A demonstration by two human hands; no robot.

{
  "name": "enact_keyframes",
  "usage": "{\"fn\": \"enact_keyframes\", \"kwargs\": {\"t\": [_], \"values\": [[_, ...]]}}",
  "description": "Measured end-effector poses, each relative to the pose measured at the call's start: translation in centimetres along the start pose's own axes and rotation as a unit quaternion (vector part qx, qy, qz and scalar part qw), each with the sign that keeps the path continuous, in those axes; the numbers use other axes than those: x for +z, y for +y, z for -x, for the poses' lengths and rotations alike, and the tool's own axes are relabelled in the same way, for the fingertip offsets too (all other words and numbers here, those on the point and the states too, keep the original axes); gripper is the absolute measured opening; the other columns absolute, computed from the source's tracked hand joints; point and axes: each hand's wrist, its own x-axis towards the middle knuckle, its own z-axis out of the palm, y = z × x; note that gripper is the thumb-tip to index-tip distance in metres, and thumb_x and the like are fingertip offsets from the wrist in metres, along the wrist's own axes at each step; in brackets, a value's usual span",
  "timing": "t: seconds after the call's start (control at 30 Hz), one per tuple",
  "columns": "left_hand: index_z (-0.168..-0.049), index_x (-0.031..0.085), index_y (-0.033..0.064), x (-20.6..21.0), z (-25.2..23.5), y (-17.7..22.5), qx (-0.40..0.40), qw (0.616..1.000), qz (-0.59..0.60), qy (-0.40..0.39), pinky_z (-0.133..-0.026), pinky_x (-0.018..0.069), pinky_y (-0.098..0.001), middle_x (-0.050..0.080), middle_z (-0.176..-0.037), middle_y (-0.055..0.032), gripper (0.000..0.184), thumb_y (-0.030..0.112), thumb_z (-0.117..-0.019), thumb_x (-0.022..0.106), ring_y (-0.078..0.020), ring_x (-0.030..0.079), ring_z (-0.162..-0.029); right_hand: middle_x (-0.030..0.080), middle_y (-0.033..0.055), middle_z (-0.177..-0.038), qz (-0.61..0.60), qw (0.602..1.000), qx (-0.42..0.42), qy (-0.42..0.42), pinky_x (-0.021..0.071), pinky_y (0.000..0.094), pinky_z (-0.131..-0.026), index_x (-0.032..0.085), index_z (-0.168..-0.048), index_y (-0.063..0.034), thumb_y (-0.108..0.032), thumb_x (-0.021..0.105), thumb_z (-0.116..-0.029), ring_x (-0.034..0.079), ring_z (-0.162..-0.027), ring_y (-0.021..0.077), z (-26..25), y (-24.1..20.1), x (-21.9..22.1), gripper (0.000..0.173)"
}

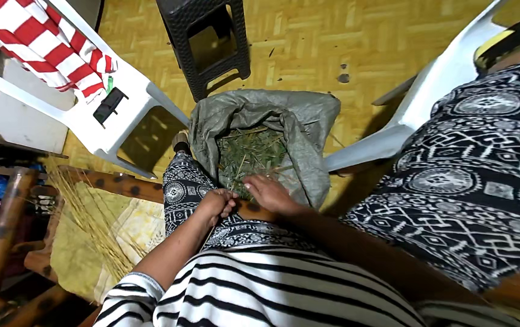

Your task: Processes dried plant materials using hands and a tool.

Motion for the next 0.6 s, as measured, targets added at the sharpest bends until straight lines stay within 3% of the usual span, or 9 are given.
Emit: {"fn": "enact_keyframes", "kwargs": {"t": [0.23, 0.43, 0.53, 0.6], "values": [[-0.115, 0.06, -0.0002, -0.1, 0.3, 0.0, -0.012, 1.0, -0.019, -0.018, -0.042, 0.0354, -0.0154, 0.052, -0.067, 0.0033, 0.02, 0.01, -0.1095, 0.044, -0.0016, 0.041, -0.045, 0.06, 0.0206, -0.14, 0.041, 0.998, 0.032, 0.041, 0.0393, 0.0592, -0.112, 0.06, -0.14, -0.0056, -0.03, 0.04, -0.1126, 0.054, -0.134, 0.0404, -0.3, 0.6, -0.4, 0.042], [-0.114, 0.061, -0.0004, -0.4, 0.9, -0.7, -0.018, 0.999, -0.037, -0.027, -0.042, 0.0366, -0.0159, 0.052, -0.066, 0.0034, 0.019, 0.01, -0.109, 0.045, -0.002, 0.042, -0.044, 0.057, 0.0239, -0.142, 0.048, 0.986, 0.129, 0.091, 0.0404, 0.0661, -0.106, 0.06, -0.139, -0.005, -0.032, 0.039, -0.1124, 0.054, -0.132, 0.0459, -1.3, 2.7, -1.3, 0.043], [-0.114, 0.061, -0.0005, -0.6, 1.0, -0.9, -0.012, 0.998, -0.052, -0.028, -0.043, 0.0366, -0.0163, 0.052, -0.066, 0.0035, 0.02, 0.01, -0.1093, 0.045, -0.002, 0.042, -0.045, 0.056, 0.0254, -0.143, -0.009, 0.981, 0.163, 0.105, 0.0404, 0.0686, -0.105, 0.058, -0.141, -0.0045, -0.033, 0.038, -0.1126, 0.054, -0.132, 0.0471, -1.3, 2.9, -2.1, 0.045], [-0.115, 0.061, -0.001, -0.5, 0.8, -0.8, -0.006, 0.998, -0.055, -0.024, -0.043, 0.0366, -0.0165, 0.053, -0.066, 0.0032, 0.02, 0.01, -0.1091, 0.045, -0.0021, 0.042, -0.045, 0.061, 0.0226, -0.136, -0.13, 0.971, 0.175, 0.1, 0.0462, 0.0617, -0.103, 0.057, -0.142, -0.0044, -0.032, 0.039, -0.1129, 0.061, -0.123, 0.0405, -1.1, 2.4, -2.5, 0.044]]}}
